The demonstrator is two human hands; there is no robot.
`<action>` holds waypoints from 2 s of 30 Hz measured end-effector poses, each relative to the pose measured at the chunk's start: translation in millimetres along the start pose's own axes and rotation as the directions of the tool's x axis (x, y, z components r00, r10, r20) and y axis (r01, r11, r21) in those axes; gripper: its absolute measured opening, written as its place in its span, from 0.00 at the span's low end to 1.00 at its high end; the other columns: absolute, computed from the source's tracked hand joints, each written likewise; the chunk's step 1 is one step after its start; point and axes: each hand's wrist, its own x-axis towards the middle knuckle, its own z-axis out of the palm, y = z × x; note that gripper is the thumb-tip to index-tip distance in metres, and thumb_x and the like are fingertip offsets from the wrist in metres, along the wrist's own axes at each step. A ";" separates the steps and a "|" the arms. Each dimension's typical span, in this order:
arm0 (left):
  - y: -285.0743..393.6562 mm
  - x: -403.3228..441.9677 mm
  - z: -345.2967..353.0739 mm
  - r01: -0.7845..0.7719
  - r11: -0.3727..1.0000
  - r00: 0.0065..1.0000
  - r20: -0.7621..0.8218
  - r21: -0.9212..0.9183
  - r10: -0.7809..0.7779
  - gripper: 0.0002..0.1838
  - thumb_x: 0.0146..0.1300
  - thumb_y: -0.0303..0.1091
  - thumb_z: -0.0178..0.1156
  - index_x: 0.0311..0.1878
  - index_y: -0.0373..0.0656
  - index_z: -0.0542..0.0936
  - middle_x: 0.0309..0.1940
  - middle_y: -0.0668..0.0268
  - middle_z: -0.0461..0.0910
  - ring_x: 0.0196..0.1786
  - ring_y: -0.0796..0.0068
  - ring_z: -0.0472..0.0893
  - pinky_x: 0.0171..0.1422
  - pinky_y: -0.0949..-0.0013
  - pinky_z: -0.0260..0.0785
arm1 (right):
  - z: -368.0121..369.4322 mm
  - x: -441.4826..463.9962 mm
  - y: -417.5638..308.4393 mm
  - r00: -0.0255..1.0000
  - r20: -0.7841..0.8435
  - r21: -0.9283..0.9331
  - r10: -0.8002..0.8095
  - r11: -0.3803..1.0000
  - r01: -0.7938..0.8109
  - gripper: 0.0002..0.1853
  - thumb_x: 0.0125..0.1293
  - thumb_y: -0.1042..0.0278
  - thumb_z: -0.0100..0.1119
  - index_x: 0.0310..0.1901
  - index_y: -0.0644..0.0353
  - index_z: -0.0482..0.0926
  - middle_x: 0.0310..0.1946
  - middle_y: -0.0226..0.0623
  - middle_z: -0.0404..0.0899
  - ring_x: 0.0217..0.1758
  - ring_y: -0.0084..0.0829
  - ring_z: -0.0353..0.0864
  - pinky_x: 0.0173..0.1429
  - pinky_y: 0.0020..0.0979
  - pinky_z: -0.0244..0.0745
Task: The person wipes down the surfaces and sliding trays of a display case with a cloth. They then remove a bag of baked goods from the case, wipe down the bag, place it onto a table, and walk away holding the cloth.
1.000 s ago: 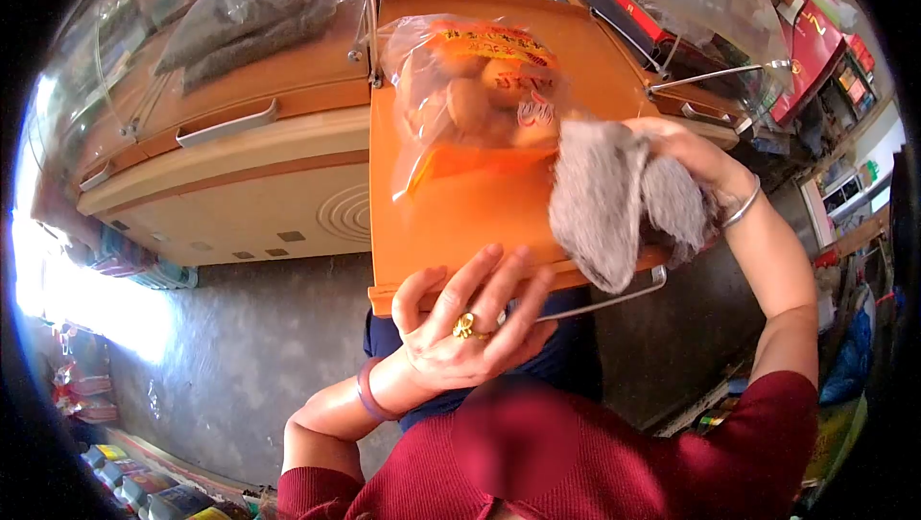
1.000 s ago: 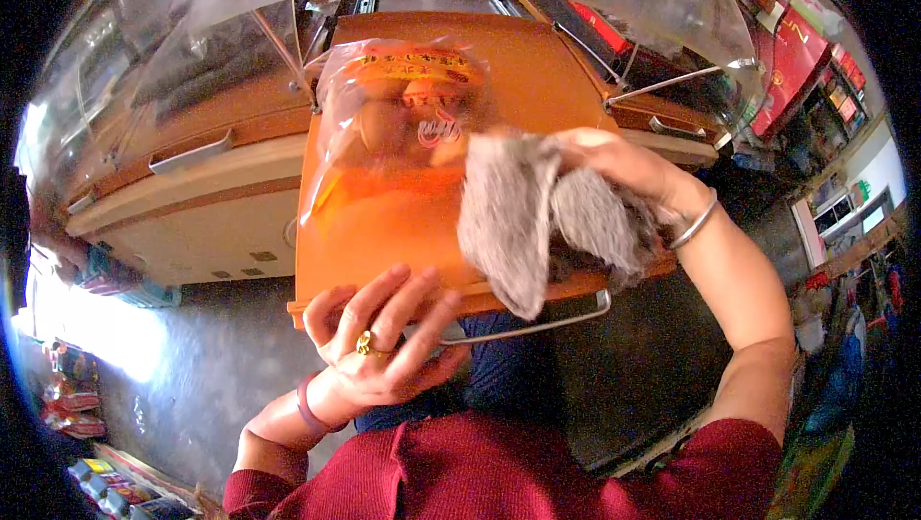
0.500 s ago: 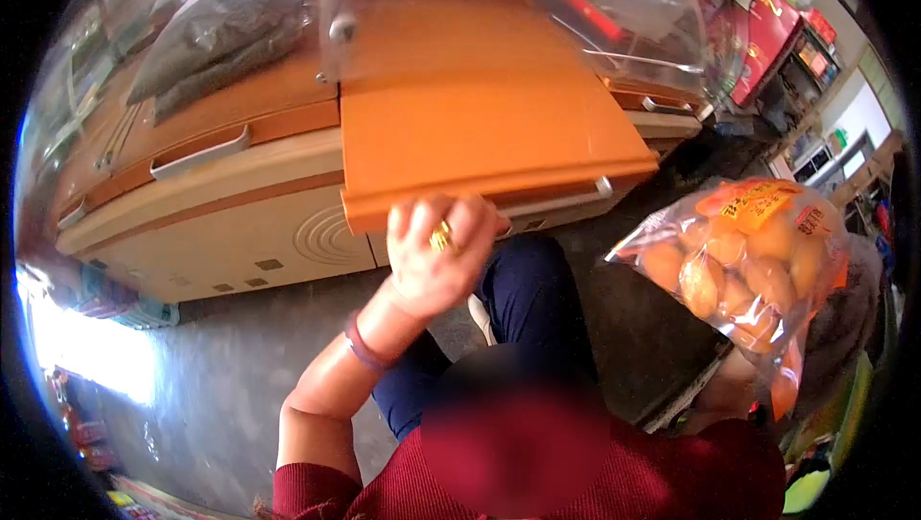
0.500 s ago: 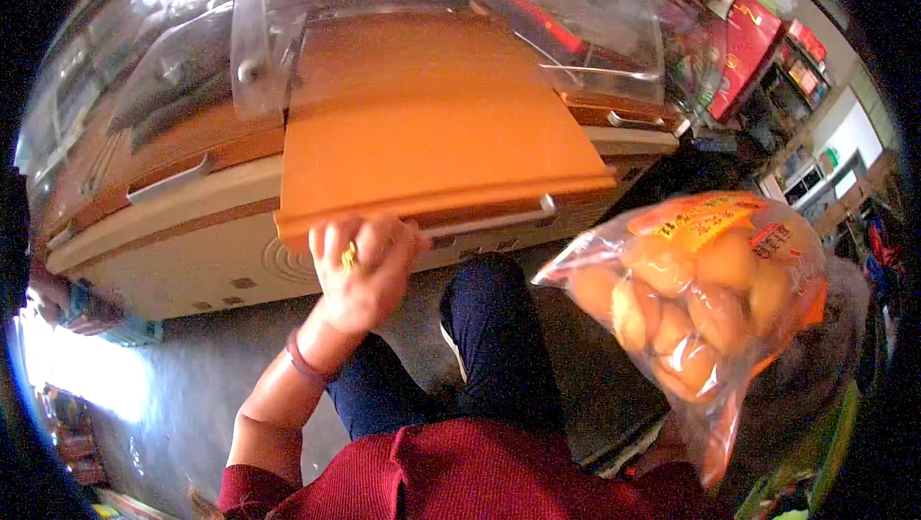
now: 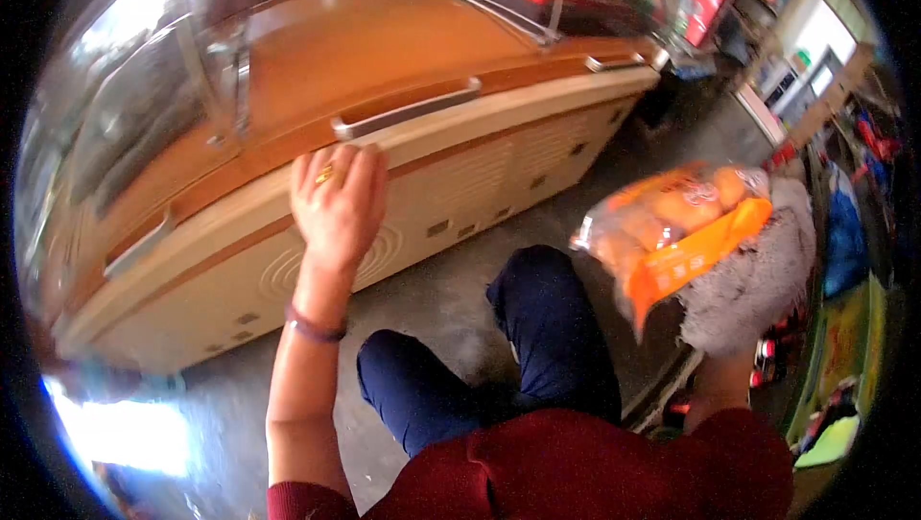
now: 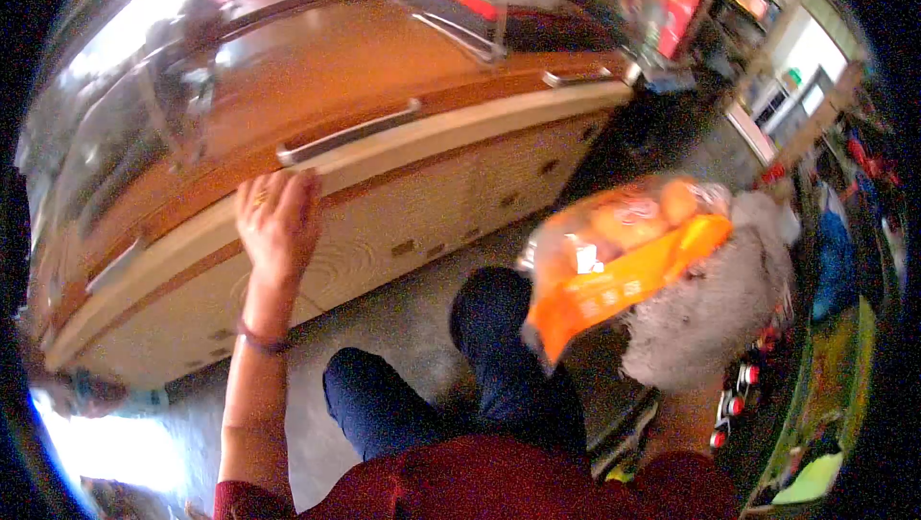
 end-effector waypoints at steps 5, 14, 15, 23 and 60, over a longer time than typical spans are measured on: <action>64.4 13.7 34.4 0.152 0.809 0.940 0.336 -0.568 0.059 0.17 0.51 0.36 0.66 0.43 0.41 0.79 0.35 0.61 0.79 0.40 0.60 0.76 0.48 0.60 0.64 | -59.8 21.0 23.8 0.993 0.105 -0.050 0.053 0.998 -0.048 0.13 0.55 0.63 0.62 0.37 0.64 0.79 0.27 0.40 0.79 0.28 0.38 0.79 0.32 0.32 0.72; 155.1 120.7 129.4 0.403 0.365 0.727 0.536 -0.839 0.430 0.54 0.39 0.50 0.73 0.69 0.41 0.58 0.70 0.54 0.55 0.72 0.55 0.55 0.73 0.52 0.43 | -165.8 83.1 -16.5 0.788 0.504 -0.310 0.354 0.926 -0.217 0.10 0.53 0.64 0.64 0.32 0.61 0.82 0.22 0.41 0.80 0.23 0.41 0.80 0.27 0.34 0.73; 160.1 137.3 130.2 0.406 0.339 0.714 0.526 -0.849 0.462 0.58 0.33 0.48 0.75 0.69 0.42 0.56 0.70 0.56 0.54 0.73 0.57 0.53 0.74 0.50 0.40 | -167.2 86.3 -24.9 0.796 0.494 -0.297 0.351 0.928 -0.225 0.10 0.53 0.64 0.64 0.32 0.61 0.82 0.22 0.41 0.80 0.23 0.41 0.80 0.27 0.34 0.73; 167.2 241.1 98.6 0.412 0.298 0.591 0.501 -0.861 0.633 0.28 0.39 0.43 0.71 0.47 0.46 0.78 0.38 0.62 0.78 0.47 0.61 0.76 0.55 0.57 0.63 | -175.9 88.7 -122.9 0.810 0.392 -0.573 0.435 0.805 -0.155 0.11 0.53 0.56 0.61 0.34 0.51 0.80 0.24 0.40 0.80 0.26 0.46 0.79 0.29 0.41 0.72; 79.2 435.3 -314.1 0.325 -0.488 0.509 0.585 -0.810 -0.631 0.22 0.72 0.43 0.41 0.59 0.35 0.69 0.52 0.58 0.75 0.56 0.66 0.74 0.61 0.61 0.66 | 39.5 190.8 -475.0 0.652 0.347 -0.791 -0.675 0.163 0.590 0.33 0.46 0.49 0.63 0.57 0.47 0.74 0.62 0.34 0.67 0.66 0.43 0.62 0.67 0.48 0.56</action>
